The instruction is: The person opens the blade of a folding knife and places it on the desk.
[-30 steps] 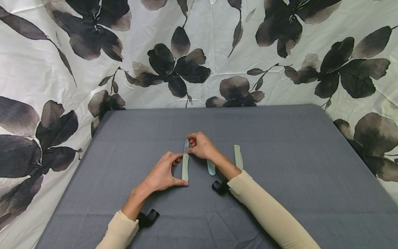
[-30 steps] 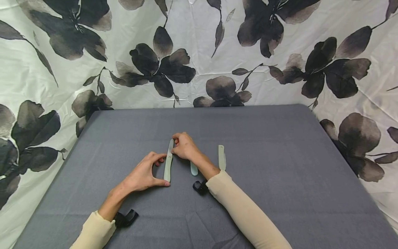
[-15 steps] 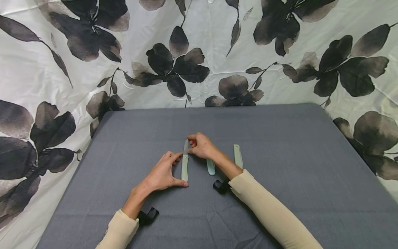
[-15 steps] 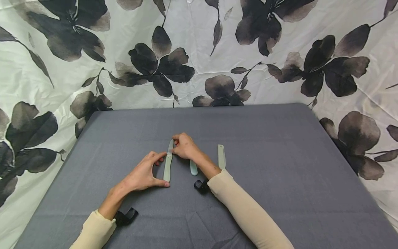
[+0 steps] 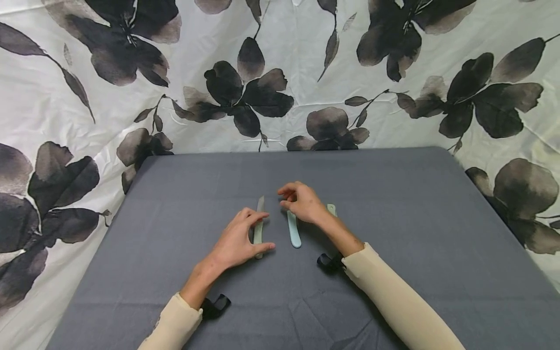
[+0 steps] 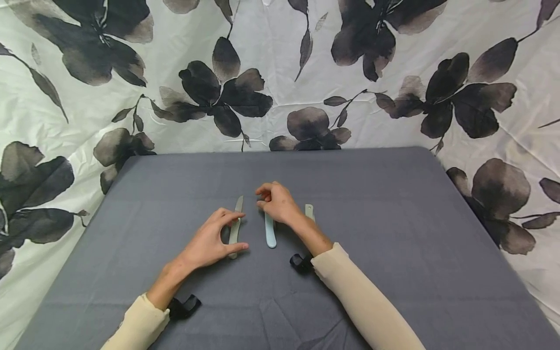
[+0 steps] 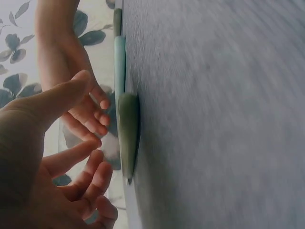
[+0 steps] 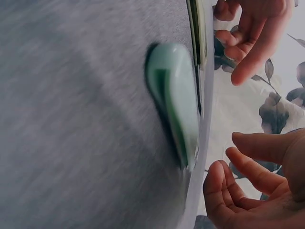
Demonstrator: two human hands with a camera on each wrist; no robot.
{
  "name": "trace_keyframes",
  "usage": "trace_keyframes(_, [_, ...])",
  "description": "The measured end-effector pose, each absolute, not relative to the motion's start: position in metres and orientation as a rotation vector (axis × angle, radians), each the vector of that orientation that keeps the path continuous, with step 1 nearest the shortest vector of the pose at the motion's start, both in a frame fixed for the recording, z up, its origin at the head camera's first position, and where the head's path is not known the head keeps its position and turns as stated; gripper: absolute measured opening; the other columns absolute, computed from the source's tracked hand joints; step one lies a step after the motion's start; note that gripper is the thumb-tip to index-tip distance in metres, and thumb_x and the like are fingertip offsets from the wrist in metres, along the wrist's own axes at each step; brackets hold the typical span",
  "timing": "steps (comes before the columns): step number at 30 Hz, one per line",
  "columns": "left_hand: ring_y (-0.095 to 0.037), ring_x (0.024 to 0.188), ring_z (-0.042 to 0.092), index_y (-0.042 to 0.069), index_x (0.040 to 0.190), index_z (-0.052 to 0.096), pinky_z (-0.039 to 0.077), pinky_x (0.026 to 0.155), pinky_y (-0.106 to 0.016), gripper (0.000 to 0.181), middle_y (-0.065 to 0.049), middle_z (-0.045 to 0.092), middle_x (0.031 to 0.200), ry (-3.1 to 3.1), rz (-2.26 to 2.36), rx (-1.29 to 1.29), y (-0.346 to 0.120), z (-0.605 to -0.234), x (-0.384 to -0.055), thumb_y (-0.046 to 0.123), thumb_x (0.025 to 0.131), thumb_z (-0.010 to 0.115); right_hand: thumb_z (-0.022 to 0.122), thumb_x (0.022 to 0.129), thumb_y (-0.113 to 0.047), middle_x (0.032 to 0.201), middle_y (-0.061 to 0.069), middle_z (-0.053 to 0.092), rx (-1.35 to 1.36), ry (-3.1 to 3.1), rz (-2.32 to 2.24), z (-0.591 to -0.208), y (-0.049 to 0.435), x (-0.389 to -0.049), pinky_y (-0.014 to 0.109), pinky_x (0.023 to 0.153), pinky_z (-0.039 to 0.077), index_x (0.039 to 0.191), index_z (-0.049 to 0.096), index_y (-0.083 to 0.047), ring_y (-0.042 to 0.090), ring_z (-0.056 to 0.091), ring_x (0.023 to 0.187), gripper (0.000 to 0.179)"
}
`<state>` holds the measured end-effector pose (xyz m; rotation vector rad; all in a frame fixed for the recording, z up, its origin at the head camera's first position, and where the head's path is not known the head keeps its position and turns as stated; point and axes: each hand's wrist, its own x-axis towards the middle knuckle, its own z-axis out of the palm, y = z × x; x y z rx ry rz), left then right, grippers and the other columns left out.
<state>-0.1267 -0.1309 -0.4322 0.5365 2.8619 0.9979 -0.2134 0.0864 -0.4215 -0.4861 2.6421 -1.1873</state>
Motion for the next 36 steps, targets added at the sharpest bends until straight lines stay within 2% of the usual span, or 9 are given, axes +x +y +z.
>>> trace_keyframes(6, [-0.018, 0.095, 0.052, 0.011, 0.141, 0.064, 0.045, 0.080, -0.034, 0.067, -0.006, 0.061, 0.115, 2.873, 1.015, 0.597, -0.118, -0.431, -0.128, 0.033, 0.083, 0.090, 0.071, 0.099, -0.011, 0.120, 0.017, 0.064, -0.488, 2.686, -1.144, -0.421, 0.095, -0.208, 0.042, 0.090, 0.055, 0.128, 0.070, -0.004, 0.029, 0.065, 0.105, 0.030])
trace_keyframes(11, [-0.022, 0.104, 0.057, 0.009, 0.142, 0.063, 0.050, 0.087, -0.037, 0.068, -0.007, 0.062, 0.118, 2.855, 1.043, 0.620, -0.106, -0.432, -0.128, 0.030, 0.084, 0.090, 0.072, 0.097, -0.010, 0.118, 0.018, 0.063, -0.491, 2.716, -1.038, -0.420, 0.099, -0.205, 0.044, 0.092, 0.054, 0.127, 0.071, -0.003, 0.029, 0.063, 0.104, 0.030])
trace_keyframes(16, [-0.023, 0.105, 0.059, 0.006, 0.142, 0.060, 0.052, 0.090, -0.040, 0.067, -0.009, 0.062, 0.121, 2.849, 1.069, 0.642, -0.098, -0.432, -0.128, 0.024, 0.085, 0.089, 0.071, 0.098, -0.008, 0.117, 0.018, 0.063, -0.490, 2.690, -0.979, -0.419, 0.102, -0.203, 0.043, 0.092, 0.053, 0.129, 0.070, -0.002, 0.029, 0.061, 0.103, 0.032])
trace_keyframes(20, [-0.023, 0.105, 0.063, 0.003, 0.142, 0.059, 0.055, 0.091, -0.040, 0.065, -0.011, 0.062, 0.122, 2.830, 1.098, 0.663, -0.092, -0.432, -0.130, 0.018, 0.085, 0.088, 0.070, 0.097, -0.007, 0.111, 0.018, 0.064, -0.498, 2.678, -0.960, -0.418, 0.105, -0.204, 0.041, 0.088, 0.051, 0.129, 0.070, -0.001, 0.027, 0.060, 0.098, 0.033])
trace_keyframes(28, [-0.022, 0.103, 0.065, 0.000, 0.142, 0.057, 0.056, 0.090, -0.038, 0.064, -0.013, 0.063, 0.125, 2.764, 1.103, 0.662, -0.083, -0.432, -0.130, 0.015, 0.086, 0.086, 0.071, 0.098, -0.009, 0.106, 0.013, 0.068, -0.482, 2.578, -0.977, -0.418, 0.109, -0.204, 0.031, 0.073, 0.050, 0.127, 0.071, -0.004, 0.020, 0.061, 0.085, 0.030])
trace_keyframes(36, [-0.018, 0.101, 0.064, 0.005, 0.147, 0.053, 0.056, 0.087, -0.031, 0.069, -0.011, 0.061, 0.127, 2.687, 1.092, 0.630, -0.077, -0.432, -0.130, 0.016, 0.087, 0.086, 0.073, 0.097, -0.012, 0.101, 0.012, 0.071, -0.516, 2.567, -0.994, -0.419, 0.109, -0.203, 0.028, 0.071, 0.050, 0.116, 0.076, -0.005, 0.017, 0.062, 0.082, 0.020])
